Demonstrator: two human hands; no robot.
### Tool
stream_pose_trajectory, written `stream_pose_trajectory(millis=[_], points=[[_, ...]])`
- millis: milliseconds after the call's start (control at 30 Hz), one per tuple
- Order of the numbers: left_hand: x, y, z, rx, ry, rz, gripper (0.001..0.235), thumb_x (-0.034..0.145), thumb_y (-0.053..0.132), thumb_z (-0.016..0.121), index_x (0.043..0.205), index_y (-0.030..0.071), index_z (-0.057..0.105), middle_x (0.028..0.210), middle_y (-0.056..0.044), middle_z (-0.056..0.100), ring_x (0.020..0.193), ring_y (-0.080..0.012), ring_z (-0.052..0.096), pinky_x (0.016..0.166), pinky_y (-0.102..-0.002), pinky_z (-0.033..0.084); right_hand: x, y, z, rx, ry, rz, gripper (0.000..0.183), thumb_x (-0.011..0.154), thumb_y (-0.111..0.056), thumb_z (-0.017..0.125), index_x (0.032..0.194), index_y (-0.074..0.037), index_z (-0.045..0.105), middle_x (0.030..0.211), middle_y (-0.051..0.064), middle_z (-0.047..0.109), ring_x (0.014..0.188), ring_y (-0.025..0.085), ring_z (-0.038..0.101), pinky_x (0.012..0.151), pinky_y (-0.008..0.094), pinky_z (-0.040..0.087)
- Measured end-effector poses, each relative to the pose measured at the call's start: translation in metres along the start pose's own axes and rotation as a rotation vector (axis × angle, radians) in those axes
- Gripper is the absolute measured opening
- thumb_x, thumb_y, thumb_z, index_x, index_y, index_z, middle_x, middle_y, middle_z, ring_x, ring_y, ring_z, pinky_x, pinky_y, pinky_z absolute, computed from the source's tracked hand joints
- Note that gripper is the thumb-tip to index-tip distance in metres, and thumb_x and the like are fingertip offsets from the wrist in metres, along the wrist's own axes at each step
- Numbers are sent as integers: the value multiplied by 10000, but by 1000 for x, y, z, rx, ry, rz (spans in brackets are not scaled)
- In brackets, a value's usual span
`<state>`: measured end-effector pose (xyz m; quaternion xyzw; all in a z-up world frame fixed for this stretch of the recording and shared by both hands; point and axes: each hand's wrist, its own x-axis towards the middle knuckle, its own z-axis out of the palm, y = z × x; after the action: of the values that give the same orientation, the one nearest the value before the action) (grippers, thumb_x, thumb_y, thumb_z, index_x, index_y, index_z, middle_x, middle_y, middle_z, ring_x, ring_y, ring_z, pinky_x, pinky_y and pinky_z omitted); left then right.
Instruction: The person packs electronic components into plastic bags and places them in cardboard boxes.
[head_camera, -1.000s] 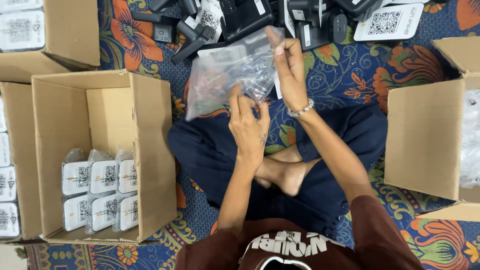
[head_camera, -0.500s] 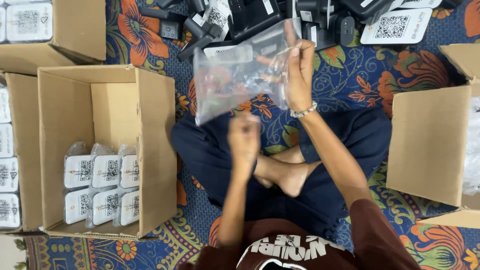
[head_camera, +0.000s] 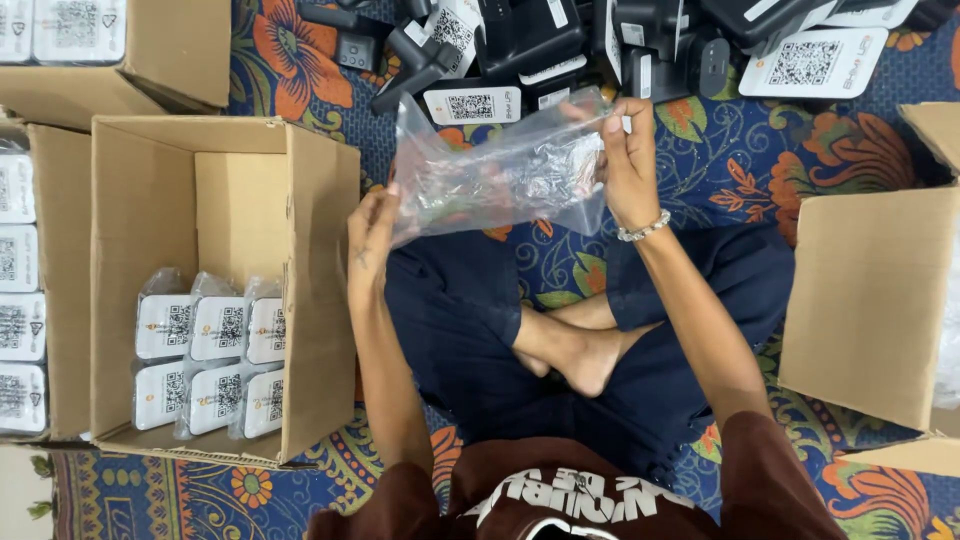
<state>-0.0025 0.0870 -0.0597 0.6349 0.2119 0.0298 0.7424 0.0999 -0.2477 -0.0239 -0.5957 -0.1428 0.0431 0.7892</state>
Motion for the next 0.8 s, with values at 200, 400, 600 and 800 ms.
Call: stream_pose_trajectory(millis=[200,400,600,800], points=[[18,-58,-8,97,-35,6,183,979,137,657,1078,-5,715,874,-14,667,724,-63,600,644,-242,533,1,11,-12,-19,4,-2,199,1190,-314,408,1202,-129,338,1234,240,715,508,100,534,441,221,415],[6,-60,-3,146,2,77,144,1010,103,649,1051,-22,706,813,-11,678,664,-60,556,588,-217,427,3,15,-21,-68,39,-12,167,1189,-257,446,1205,-112,364,1098,122,656,505,96,517,446,228,418],[-6,-16,7,446,307,449,212,1068,156,624,1008,-45,655,775,-51,630,660,-101,523,598,-286,442,11,28,-30,-180,151,-33,140,1180,-213,491,1172,-85,434,786,28,576,488,65,444,428,214,362],[-33,53,30,631,432,554,254,1099,202,588,1041,-45,601,878,-124,634,773,-215,589,721,-362,480,17,25,-16,-148,201,-44,146,1170,-198,524,1160,-78,441,706,5,510,483,54,414,426,216,338]])
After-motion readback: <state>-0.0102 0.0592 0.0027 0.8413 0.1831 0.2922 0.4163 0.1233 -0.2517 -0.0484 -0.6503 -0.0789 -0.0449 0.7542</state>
